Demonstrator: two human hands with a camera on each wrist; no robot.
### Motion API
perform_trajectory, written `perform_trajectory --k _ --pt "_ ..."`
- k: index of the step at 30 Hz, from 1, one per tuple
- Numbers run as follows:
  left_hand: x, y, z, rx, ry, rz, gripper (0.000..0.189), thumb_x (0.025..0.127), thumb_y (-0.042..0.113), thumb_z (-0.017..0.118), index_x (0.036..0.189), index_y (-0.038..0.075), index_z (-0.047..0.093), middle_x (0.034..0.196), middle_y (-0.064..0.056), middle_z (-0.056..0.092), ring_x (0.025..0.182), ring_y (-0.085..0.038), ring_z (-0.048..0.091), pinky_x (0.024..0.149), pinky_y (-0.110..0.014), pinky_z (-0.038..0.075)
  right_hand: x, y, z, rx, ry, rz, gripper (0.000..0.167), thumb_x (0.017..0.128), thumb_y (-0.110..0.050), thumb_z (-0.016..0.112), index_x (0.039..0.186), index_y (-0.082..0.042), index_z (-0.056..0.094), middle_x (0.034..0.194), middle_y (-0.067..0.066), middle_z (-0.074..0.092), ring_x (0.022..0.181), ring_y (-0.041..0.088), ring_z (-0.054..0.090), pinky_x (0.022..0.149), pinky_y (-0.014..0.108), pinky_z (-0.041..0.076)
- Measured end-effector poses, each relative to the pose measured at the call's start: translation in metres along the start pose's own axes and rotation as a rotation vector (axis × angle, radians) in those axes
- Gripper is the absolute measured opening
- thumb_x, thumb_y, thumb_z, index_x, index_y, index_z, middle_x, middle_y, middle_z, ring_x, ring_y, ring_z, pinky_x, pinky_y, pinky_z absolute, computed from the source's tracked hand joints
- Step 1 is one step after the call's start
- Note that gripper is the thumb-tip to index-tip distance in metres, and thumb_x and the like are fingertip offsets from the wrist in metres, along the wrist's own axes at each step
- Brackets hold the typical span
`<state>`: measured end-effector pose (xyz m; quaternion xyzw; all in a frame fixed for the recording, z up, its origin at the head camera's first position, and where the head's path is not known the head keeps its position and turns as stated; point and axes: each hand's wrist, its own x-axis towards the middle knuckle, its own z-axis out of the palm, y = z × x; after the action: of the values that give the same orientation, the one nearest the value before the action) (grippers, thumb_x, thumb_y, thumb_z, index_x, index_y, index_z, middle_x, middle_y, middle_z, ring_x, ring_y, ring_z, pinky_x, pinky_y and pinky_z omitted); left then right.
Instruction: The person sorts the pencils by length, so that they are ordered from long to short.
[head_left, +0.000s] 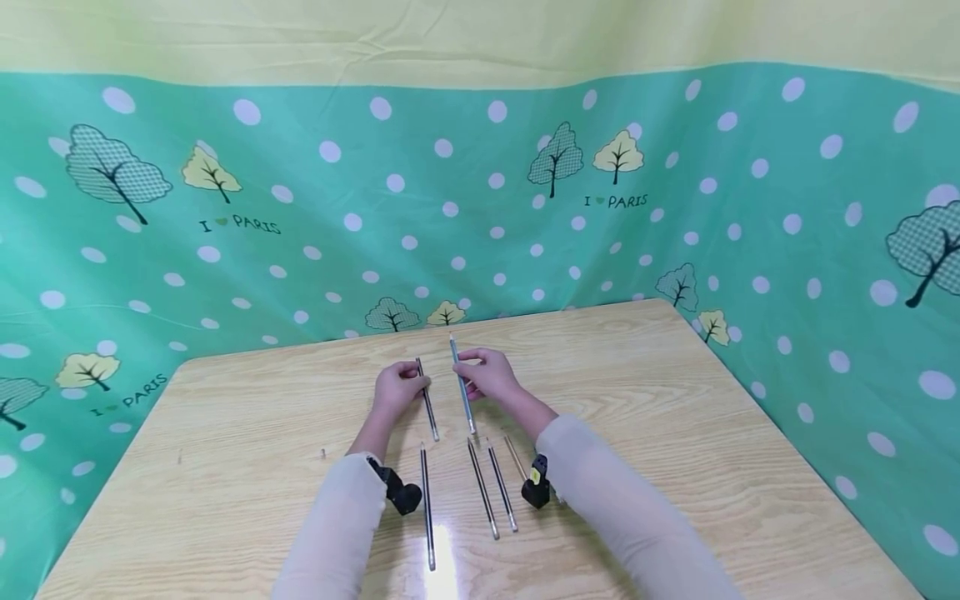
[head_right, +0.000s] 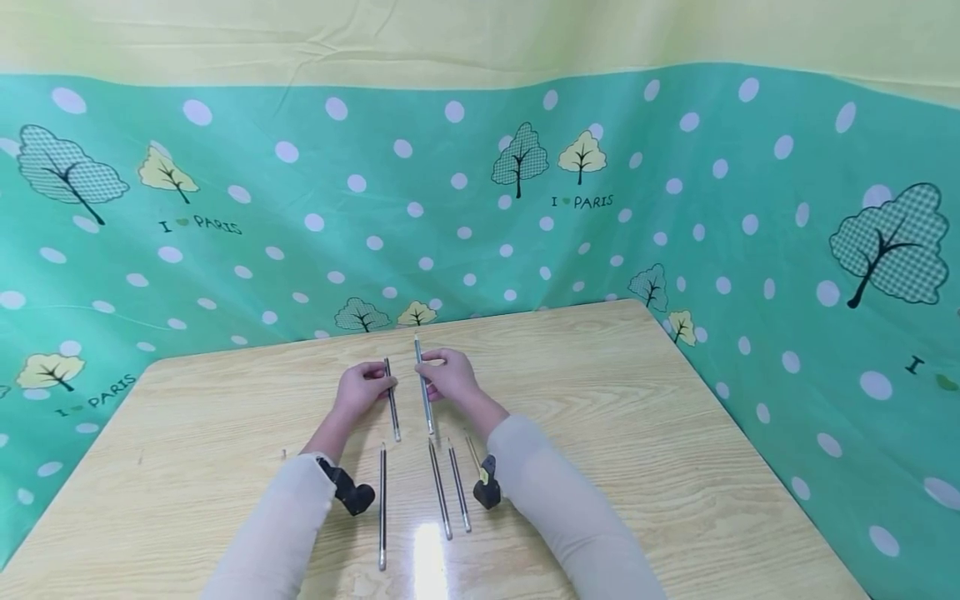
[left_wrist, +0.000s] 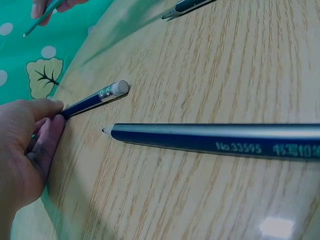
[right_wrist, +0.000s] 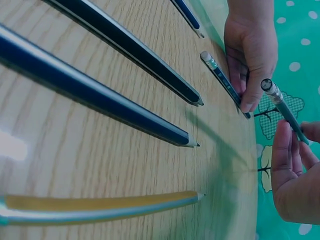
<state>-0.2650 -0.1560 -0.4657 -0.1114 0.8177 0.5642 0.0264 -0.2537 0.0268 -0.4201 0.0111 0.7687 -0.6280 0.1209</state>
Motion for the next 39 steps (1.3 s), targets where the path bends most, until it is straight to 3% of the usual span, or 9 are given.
perform_trajectory --k 5,11,18,27,39 --pt "0.001 -0.002 0.000 -0.009 0.000 -0.005 0.047 0.083 0.009 0.067 0.127 0.001 0.053 0.116 -0.015 0.054 0.099 -0.024 0.059 0.078 -0.023 0.058 0.005 0.002 0.005 -0.001 0.001 -0.001 0.031 0.087 -0.018 0.065 0.116 -0.008 0.062 0.069 0.004 0.061 0.050 0.010 0.056 0.052 0.029 0.058" --pt "0.003 -0.004 0.000 -0.028 -0.001 -0.004 0.047 0.083 0.009 0.068 0.127 0.001 0.054 0.115 -0.014 0.054 0.096 -0.023 0.059 0.078 -0.023 0.058 0.010 0.006 0.013 -0.021 0.010 0.010 0.030 0.087 -0.019 0.065 0.116 -0.010 0.062 0.073 0.005 0.062 0.053 0.011 0.056 0.060 0.035 0.060" --pt "0.001 -0.003 0.000 -0.025 0.002 0.000 0.048 0.082 0.008 0.068 0.127 -0.001 0.053 0.115 -0.015 0.054 0.096 -0.023 0.060 0.077 -0.023 0.058 0.010 0.005 0.021 -0.049 0.011 0.016 0.030 0.088 -0.019 0.064 0.117 -0.011 0.061 0.074 0.006 0.063 0.053 0.011 0.056 0.054 0.027 0.058" --pt "0.003 -0.003 0.000 -0.044 -0.002 -0.002 0.048 0.083 0.007 0.068 0.127 0.000 0.053 0.116 -0.016 0.054 0.096 -0.023 0.061 0.077 -0.024 0.058 0.016 0.003 0.027 -0.038 0.037 0.029 0.030 0.088 -0.019 0.064 0.117 -0.010 0.062 0.076 0.007 0.064 0.051 0.010 0.055 0.062 0.035 0.060" --pt "0.001 -0.002 -0.001 -0.050 0.007 -0.019 0.046 0.082 0.007 0.068 0.126 0.001 0.055 0.115 -0.014 0.055 0.097 -0.023 0.060 0.078 -0.023 0.058 0.027 0.012 0.035 -0.033 0.077 0.096 0.026 0.087 -0.020 0.064 0.112 -0.011 0.064 0.063 0.001 0.055 0.047 0.010 0.051 0.042 0.020 0.049"
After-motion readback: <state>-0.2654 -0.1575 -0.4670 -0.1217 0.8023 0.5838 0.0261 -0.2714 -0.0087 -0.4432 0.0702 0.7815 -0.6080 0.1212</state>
